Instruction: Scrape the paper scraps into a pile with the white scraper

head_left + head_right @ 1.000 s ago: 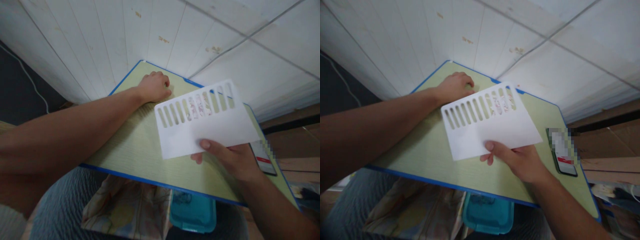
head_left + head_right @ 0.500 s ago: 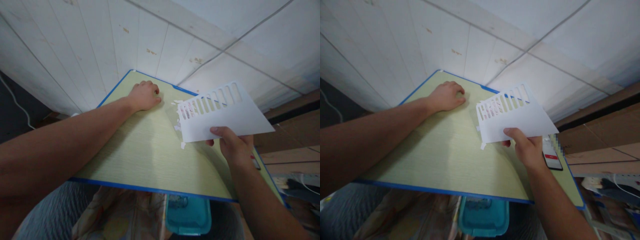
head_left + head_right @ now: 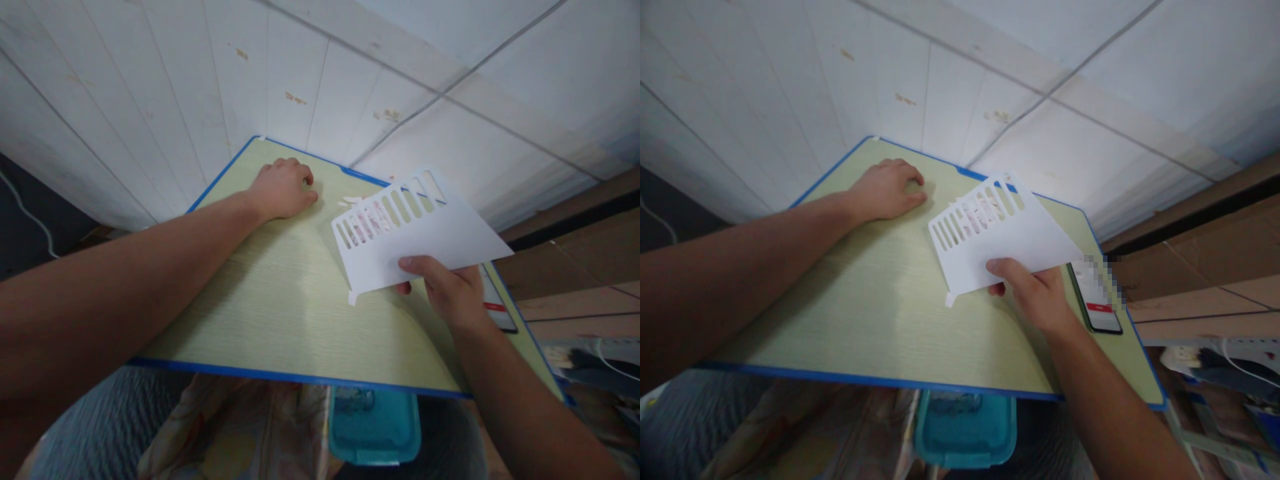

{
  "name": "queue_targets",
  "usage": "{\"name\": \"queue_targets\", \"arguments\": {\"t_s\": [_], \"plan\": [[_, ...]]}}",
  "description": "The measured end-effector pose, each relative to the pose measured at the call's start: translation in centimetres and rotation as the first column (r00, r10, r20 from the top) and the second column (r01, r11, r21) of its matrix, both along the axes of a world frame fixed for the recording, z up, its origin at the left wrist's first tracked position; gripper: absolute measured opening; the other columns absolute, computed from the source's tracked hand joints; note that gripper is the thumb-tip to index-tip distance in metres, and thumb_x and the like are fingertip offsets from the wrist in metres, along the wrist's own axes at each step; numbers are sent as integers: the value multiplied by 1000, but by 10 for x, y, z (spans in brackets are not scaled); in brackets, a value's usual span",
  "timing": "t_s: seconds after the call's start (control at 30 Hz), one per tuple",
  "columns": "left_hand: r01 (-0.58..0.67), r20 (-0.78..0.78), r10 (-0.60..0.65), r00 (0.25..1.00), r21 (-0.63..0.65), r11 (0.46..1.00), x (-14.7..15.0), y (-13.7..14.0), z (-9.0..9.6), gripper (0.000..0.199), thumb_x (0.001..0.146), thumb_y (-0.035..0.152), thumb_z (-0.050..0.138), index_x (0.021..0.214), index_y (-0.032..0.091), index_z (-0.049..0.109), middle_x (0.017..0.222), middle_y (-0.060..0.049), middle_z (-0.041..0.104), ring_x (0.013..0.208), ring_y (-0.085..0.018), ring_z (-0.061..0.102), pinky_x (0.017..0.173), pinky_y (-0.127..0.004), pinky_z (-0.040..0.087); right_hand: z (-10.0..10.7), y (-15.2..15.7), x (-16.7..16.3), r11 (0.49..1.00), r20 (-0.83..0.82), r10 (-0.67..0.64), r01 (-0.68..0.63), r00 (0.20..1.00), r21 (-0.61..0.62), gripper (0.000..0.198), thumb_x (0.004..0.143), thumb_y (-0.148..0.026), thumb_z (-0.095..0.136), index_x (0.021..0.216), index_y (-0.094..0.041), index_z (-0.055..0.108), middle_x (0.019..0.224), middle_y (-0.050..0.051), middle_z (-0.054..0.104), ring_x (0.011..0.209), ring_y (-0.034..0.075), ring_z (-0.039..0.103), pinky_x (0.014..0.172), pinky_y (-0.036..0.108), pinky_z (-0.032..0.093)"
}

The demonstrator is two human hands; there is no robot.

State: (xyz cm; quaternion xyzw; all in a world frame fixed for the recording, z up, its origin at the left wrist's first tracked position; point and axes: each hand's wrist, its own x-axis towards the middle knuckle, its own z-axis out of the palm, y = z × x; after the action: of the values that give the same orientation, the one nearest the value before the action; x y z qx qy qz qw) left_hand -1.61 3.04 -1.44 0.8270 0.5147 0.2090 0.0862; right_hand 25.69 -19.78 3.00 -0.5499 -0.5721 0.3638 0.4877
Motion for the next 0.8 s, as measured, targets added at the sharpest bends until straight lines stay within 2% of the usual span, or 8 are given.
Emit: {"name": "queue_targets", "arguments": {"t_s": [0.13, 0.27, 0.4, 0.5, 0.63, 0.8], "plan": [[12, 14, -12, 1000, -1, 1000, -2, 0, 0, 51, 104, 54, 69, 147, 34, 87, 158, -12, 82, 162, -45, 66, 139, -61, 51, 1, -4, -6, 998, 28, 68, -68, 997, -17, 25, 95, -30, 92, 77, -28, 75, 65, 2, 74, 55, 25, 68, 52, 40, 59], [42, 57, -42, 997, -5, 999, -4, 1, 1, 48, 103, 57, 72, 144, 39, 89, 150, -10, 84, 161, -45, 67, 139, -65, 52, 5, -6, -9, 990, 75, 130, -125, 989, -69, 31, 95, -30, 94, 71, -27, 76, 64, 3, 76, 57, 26, 74, 56, 40, 66], [63, 87, -62, 994, -10, 998, -5, 1, 2, 49, 101, 58, 76, 145, 41, 89, 145, -10, 85, 159, -47, 67, 139, -70, 52, 12, -5, -10, 964, 8, 243, -241, 970, -113, 30, 94, -29, 95, 68, -25, 80, 62, 4, 76, 55, 26, 75, 54, 38, 66], [50, 50, -49, 998, -27, 998, -3, -2, 6, 49, 103, 54, 75, 146, 36, 88, 154, -12, 83, 159, -46, 65, 140, -71, 50, 16, -4, -7, 927, -81, 315, -325, 946, -187, 21, 91, -28, 98, 76, -22, 84, 68, 4, 80, 55, 23, 74, 49, 33, 64], [16, -5, -16, 1000, -49, 999, -2, -5, 9, 52, 109, 53, 68, 149, 24, 86, 169, -14, 77, 160, -40, 62, 142, -63, 48, 21, -5, -4, 856, -160, 390, -421, 907, -300, 15, 85, -26, 102, 84, -20, 89, 72, 4, 84, 55, 20, 75, 49, 28, 66], [45, 31, -43, 999, -39, 998, -3, 0, 6, 51, 104, 61, 72, 147, 39, 88, 154, -8, 84, 163, -44, 64, 139, -63, 51, 25, -8, -1, 766, -214, 454, -501, 865, -402, 19, 85, -27, 106, 81, -20, 89, 71, 3, 84, 55, 19, 75, 51, 26, 69]]}}
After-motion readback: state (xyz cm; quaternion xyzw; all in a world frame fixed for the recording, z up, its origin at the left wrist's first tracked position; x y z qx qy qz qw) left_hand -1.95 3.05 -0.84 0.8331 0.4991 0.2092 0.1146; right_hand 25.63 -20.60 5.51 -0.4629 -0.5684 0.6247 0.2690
